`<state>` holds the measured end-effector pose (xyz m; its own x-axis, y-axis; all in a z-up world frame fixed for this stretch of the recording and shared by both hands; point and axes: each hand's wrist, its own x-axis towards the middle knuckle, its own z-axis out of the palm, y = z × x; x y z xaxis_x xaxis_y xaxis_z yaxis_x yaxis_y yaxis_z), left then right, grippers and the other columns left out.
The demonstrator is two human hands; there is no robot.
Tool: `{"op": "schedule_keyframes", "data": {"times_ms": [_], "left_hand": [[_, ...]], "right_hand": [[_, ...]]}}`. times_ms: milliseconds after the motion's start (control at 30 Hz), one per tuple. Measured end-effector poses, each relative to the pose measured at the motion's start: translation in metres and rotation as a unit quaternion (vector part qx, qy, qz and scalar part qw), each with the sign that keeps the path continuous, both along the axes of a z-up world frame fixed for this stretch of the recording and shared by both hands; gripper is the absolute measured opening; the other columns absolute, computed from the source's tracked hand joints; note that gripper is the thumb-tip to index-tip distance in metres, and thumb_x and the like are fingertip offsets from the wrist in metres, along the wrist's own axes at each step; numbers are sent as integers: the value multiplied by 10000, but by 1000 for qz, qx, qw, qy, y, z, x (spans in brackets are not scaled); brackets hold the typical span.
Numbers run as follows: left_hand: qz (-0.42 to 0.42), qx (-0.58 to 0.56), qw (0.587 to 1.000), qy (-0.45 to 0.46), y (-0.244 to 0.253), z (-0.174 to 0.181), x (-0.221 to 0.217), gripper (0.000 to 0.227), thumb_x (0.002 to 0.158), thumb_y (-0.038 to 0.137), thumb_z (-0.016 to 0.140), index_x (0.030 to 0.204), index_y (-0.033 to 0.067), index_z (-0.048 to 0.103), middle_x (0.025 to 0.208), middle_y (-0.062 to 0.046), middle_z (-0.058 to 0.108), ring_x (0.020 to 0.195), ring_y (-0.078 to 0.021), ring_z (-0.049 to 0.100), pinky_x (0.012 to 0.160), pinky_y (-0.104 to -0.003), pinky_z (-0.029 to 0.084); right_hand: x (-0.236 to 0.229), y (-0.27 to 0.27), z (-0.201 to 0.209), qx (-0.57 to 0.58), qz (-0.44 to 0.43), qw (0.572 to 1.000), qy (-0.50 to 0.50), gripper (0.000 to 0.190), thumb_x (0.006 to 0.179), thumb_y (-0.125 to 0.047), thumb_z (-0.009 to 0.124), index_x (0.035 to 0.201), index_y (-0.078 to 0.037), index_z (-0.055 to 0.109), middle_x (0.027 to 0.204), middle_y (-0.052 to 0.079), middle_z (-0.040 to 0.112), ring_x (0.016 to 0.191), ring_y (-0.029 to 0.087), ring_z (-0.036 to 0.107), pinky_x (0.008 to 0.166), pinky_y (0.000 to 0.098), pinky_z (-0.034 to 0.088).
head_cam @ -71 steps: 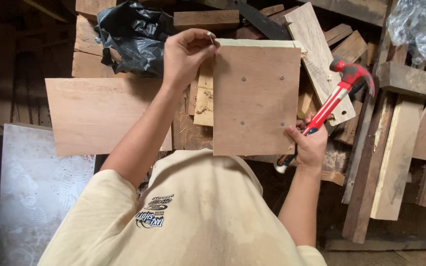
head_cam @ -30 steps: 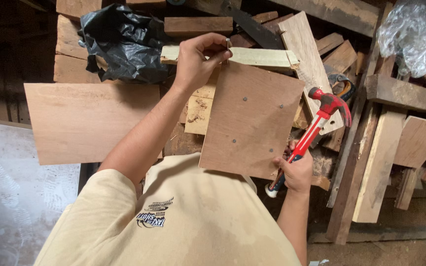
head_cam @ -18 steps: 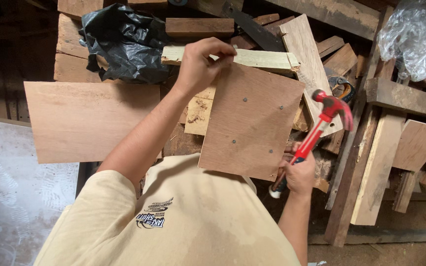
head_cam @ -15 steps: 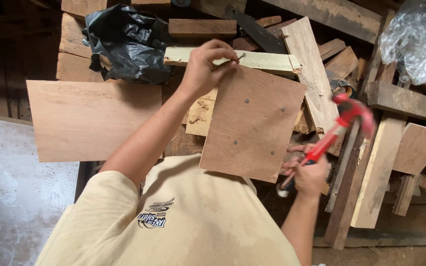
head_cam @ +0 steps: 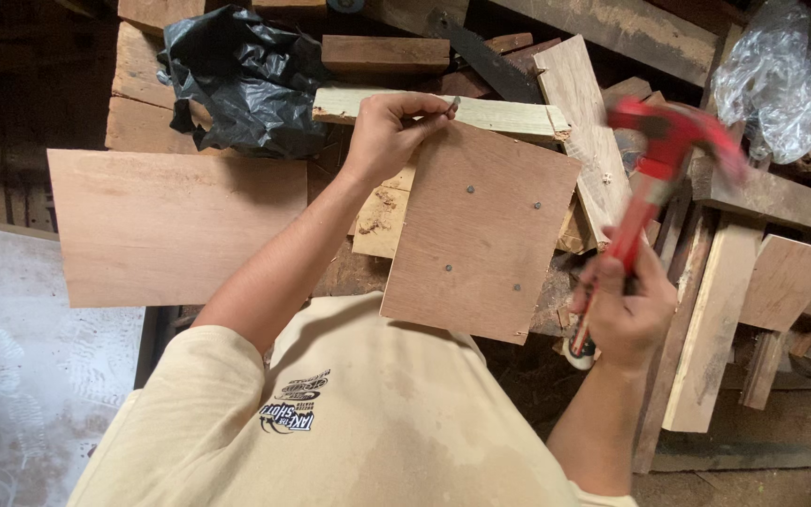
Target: The person assembles a small wooden box by aligning and hammering nails into wooden panels. They repeatedly position pieces, insert nails, and strike them with a hammer to secure the structure.
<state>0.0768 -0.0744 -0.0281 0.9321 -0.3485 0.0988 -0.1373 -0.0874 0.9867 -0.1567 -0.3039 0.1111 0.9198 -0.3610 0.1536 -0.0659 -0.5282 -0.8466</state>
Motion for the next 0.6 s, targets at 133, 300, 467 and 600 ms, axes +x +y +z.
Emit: {"op": "schedule_keyframes", "data": {"times_ms": [133,300,467,600], "left_hand": [[-2,7,1000,-18,-1,-2,1,149,910,101,782,1056,115,808,1001,-29,816,912,-110,778,810,-264,650],[-4,-25,1000,-14,1,-4,0,157,911,82,782,1064,109,805,1007,-32,812,921,-112,776,821,-265,645],[-2,-40,999,4,-2,-4,3,148,901,71,788,1042,108,811,1011,-36,815,907,-104,774,801,-262,647],[-4,-42,999,22,0,-4,-1,172,892,56,790,1061,88,802,995,-48,814,870,-100,767,772,-263,643]], "right_hand": [[25,27,17,-34,84,993,71,416,1078,-277,589,1358,28,622,704,25,638,503,103,601,430,241,481],[46,46,33,-181,132,971,80,390,1052,-176,637,1383,28,610,683,67,637,556,145,652,552,305,517],[56,50,39,-261,158,952,24,368,1075,-155,664,1388,26,597,791,122,658,644,231,652,633,351,520],[52,47,36,-282,172,942,55,378,1048,-149,686,1372,33,616,803,175,661,633,271,641,611,375,509]]}}
